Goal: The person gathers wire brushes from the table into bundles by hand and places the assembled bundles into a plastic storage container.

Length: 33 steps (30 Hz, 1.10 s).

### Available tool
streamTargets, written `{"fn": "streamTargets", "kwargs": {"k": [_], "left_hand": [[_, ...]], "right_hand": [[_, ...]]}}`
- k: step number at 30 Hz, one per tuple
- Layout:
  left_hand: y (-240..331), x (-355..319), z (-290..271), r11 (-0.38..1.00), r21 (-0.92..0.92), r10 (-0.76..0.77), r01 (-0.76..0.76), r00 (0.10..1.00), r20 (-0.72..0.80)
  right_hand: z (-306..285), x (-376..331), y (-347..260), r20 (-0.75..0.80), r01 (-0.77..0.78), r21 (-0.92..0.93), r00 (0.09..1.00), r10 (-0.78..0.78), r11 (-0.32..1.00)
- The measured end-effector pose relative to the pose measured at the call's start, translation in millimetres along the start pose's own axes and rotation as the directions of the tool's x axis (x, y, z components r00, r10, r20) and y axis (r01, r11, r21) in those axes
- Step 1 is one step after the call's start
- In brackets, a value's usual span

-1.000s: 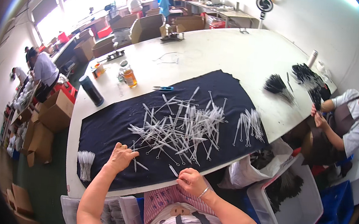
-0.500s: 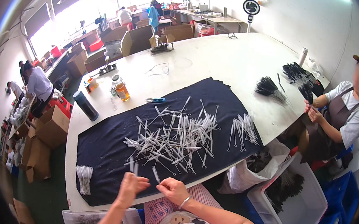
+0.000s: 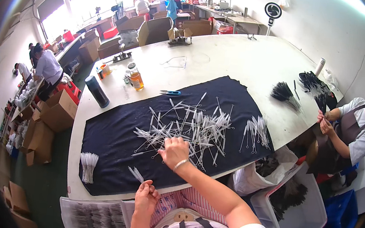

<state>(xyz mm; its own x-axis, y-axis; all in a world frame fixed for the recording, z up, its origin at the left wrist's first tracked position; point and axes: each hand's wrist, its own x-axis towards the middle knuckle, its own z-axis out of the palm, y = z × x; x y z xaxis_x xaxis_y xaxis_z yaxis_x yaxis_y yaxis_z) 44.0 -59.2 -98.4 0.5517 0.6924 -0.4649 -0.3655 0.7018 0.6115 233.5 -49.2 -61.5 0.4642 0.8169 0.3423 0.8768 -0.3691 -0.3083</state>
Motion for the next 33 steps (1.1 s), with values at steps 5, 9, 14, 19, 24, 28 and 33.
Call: {"fn": "streamTargets", "kwargs": {"k": [5,9,14,19,24,28,33], "left_hand": [[-7,-5,2,0.993,-0.107,-0.055,0.056,0.998,0.007],[0,-11,4,0.986,-0.144,-0.086,0.084,0.996,-0.007],[17,1,11,0.977,-0.187,-0.102,0.107,0.994,0.038],[20,25,30,0.963,-0.234,-0.16,0.131,0.981,-0.108],[18,33,32,0.966,-0.148,-0.204,0.211,0.977,0.063],[27,29,27,0.93,-0.191,-0.292,0.314,0.947,0.131],[37,34,20,0.966,-0.131,-0.223,0.222,0.975,0.005]], "right_hand": [[31,14,1,0.302,0.06,-0.171,0.953,-0.005,0.984],[28,-6,-9,0.004,0.271,-0.067,0.963,-0.271,0.96],[13,-18,-3,-0.298,0.328,0.08,0.909,-0.291,0.941],[18,-42,5,-0.278,0.441,0.299,0.889,-0.365,0.846],[12,-56,-1,-0.293,0.54,0.429,0.842,-0.454,0.724],[10,-61,-3,-0.235,0.504,0.565,0.858,-0.458,0.654],[1,-62,-5,-0.148,0.502,0.613,0.832,-0.535,0.611]]}}
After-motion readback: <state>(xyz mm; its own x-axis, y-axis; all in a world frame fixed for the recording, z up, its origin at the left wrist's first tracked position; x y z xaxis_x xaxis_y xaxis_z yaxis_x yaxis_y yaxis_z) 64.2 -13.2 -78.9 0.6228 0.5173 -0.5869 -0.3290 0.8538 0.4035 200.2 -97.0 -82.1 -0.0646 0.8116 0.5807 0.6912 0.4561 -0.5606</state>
